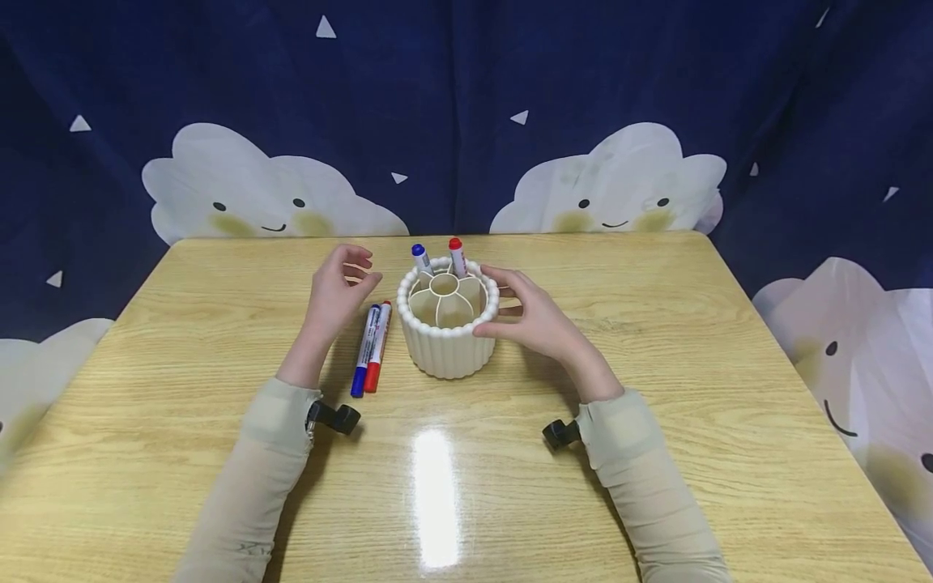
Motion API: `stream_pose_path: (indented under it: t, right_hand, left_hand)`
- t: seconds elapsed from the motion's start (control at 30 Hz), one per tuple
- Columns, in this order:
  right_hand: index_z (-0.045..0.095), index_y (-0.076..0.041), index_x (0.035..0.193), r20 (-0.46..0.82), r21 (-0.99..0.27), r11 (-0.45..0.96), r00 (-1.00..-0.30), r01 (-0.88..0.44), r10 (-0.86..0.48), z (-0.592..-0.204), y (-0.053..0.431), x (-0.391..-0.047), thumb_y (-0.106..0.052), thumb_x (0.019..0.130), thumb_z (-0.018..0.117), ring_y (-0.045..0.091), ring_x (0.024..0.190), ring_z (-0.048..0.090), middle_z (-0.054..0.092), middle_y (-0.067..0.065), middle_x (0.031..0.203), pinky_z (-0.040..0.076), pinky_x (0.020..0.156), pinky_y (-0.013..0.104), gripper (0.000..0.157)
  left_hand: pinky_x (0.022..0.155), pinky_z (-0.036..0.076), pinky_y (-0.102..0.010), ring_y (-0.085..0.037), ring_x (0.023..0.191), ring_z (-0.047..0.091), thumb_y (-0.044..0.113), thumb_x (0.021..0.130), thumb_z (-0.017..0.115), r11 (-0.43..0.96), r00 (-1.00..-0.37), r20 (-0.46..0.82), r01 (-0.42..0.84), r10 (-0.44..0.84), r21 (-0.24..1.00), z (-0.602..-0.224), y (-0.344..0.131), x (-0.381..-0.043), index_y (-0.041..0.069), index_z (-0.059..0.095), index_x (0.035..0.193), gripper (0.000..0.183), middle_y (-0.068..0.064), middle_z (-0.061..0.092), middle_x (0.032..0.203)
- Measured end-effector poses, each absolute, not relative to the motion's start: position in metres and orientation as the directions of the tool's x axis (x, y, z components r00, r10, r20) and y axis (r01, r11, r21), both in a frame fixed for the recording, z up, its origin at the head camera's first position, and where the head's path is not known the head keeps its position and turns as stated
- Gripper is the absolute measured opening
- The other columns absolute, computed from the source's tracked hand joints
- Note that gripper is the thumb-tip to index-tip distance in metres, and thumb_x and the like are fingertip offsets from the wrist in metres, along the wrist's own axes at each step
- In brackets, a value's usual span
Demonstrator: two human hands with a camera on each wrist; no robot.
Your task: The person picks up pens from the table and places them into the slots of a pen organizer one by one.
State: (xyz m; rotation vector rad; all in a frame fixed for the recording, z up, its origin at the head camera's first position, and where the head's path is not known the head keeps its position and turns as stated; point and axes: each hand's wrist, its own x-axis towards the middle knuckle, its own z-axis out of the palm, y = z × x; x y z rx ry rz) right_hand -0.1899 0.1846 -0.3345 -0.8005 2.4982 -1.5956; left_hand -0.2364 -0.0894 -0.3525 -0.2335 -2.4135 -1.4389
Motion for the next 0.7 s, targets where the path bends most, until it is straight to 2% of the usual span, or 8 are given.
stream_pose_path:
  t: [0.23,0.37,0.53,0.7]
  right_hand:
    - [0.031,-0.008,0.131,0.193,-0.867,0.334,-0.868,-0.369,-0.458,-0.335,0.185,-0.190,-0.015,0.067,0.071,0.027,0.106,0.043,0.035,0.008,0.129,0.041,0.085,0.040,0.076]
    - [0.031,-0.008,0.130,0.188,-0.868,0.336,-0.868,-0.366,-0.459,-0.335,0.185,-0.189,-0.016,0.067,0.071,0.027,0.106,0.042,0.035,0.008,0.129,0.041,0.085,0.038,0.075]
    - [0.031,-0.009,0.130,0.193,-0.863,0.342,-0.869,-0.372,-0.456,-0.335,0.184,-0.189,-0.015,0.067,0.071,0.028,0.106,0.042,0.035,0.008,0.128,0.041,0.085,0.039,0.075]
    - [0.031,-0.007,0.130,0.206,-0.868,0.322,-0.864,-0.378,-0.460,-0.335,0.184,-0.189,-0.013,0.067,0.071,0.029,0.107,0.042,0.035,0.009,0.129,0.040,0.085,0.042,0.075]
  left_hand:
    - [0.066,0.044,-0.031,-0.021,0.078,0.053,0.014,0.074,0.062,0.564,-0.977,0.214,0.168,-0.015,0.808,-0.362,-0.101,-0.241,0.006,0.048,0.107,0.037,-0.012,0.052,0.097]
    - [0.068,0.043,-0.032,-0.023,0.081,0.051,0.016,0.075,0.061,0.630,-0.991,0.126,0.120,0.035,0.768,-0.366,-0.106,-0.242,0.005,0.047,0.110,0.040,-0.013,0.051,0.100]
    - [0.072,0.043,-0.036,-0.026,0.088,0.049,0.019,0.076,0.059,0.704,-0.993,-0.007,0.077,0.116,0.706,-0.370,-0.108,-0.242,0.004,0.046,0.113,0.042,-0.015,0.051,0.103]
    - [0.074,0.042,-0.037,-0.026,0.087,0.050,0.021,0.076,0.060,0.765,-0.985,-0.105,0.040,0.140,0.643,-0.373,-0.106,-0.242,0.004,0.047,0.112,0.042,-0.014,0.054,0.099]
